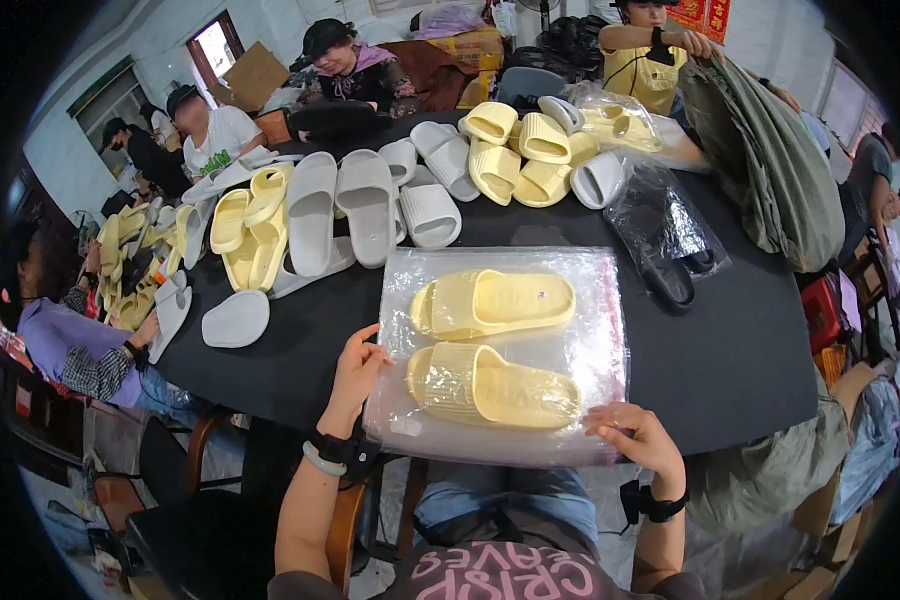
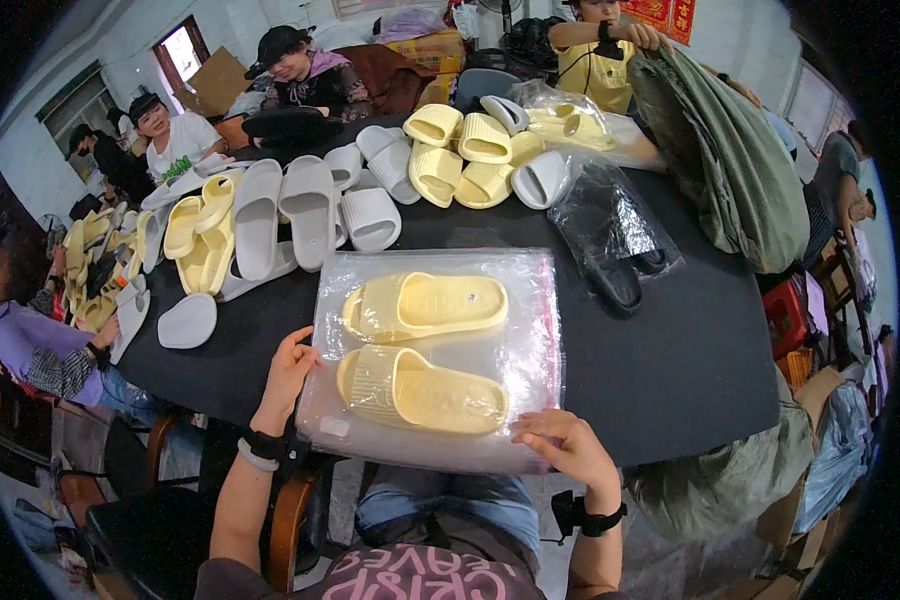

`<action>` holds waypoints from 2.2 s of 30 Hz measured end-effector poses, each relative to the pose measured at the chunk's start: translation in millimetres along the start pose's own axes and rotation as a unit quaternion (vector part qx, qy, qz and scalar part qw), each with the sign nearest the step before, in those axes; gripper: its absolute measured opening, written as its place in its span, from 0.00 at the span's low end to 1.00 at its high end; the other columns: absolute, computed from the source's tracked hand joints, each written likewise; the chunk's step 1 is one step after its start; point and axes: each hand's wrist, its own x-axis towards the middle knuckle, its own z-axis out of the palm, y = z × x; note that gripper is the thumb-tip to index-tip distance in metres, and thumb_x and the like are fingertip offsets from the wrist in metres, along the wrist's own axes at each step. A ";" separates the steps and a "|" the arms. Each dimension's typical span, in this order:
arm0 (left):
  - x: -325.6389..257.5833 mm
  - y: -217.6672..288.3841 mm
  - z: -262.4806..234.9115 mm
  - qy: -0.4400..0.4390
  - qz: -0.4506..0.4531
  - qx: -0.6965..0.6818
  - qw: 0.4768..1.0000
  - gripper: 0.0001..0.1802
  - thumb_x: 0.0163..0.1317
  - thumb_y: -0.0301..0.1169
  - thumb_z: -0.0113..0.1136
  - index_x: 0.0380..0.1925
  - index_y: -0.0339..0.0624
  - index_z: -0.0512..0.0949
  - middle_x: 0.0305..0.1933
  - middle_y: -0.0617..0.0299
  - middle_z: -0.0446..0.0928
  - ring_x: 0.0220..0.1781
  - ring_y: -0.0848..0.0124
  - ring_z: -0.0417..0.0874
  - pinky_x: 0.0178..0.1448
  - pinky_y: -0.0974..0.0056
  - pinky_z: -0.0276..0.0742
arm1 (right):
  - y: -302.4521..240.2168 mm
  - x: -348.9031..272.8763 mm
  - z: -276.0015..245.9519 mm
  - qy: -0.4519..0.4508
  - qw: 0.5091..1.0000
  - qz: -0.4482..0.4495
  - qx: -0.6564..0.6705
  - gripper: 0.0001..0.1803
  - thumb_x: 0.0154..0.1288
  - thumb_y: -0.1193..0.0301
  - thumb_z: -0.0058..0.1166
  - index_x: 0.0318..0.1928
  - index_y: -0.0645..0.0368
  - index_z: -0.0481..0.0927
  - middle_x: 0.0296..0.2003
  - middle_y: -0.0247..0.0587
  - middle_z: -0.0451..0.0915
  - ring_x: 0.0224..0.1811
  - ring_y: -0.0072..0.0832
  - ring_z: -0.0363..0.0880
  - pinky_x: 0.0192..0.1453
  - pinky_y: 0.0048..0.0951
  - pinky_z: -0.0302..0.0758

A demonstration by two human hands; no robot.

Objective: Packaging finished shoes into individual plastic bags and then placing the bagged shoes into a large sack for shipment.

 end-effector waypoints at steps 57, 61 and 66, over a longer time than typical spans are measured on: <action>-32.9 -27.9 55.9 -0.019 0.259 0.389 0.884 0.30 0.77 0.41 0.35 0.69 0.30 0.63 0.73 0.41 0.62 0.76 0.47 0.58 0.78 0.52 0.51 | 121.9 68.7 -457.1 0.646 0.671 0.121 -0.345 0.52 0.57 0.36 0.57 0.71 0.59 0.61 0.62 0.56 0.72 0.64 0.50 0.72 0.63 0.49 0.71; -51.9 -21.9 46.0 0.002 0.233 0.410 0.882 0.32 0.77 0.44 0.31 0.69 0.29 0.63 0.72 0.40 0.63 0.76 0.46 0.59 0.78 0.51 0.50 | 89.6 125.8 -418.4 0.576 0.713 0.253 -0.309 0.49 0.53 0.38 0.62 0.64 0.64 0.70 0.59 0.57 0.75 0.62 0.50 0.74 0.62 0.47 0.73; -49.7 -9.7 55.8 -0.013 0.232 0.381 0.895 0.31 0.77 0.44 0.33 0.68 0.30 0.64 0.72 0.40 0.63 0.75 0.45 0.59 0.78 0.51 0.51 | 114.7 129.0 -417.2 0.557 0.717 0.257 -0.331 0.16 0.64 0.59 0.59 0.44 0.58 0.80 0.41 0.51 0.84 0.49 0.52 0.80 0.53 0.45 0.76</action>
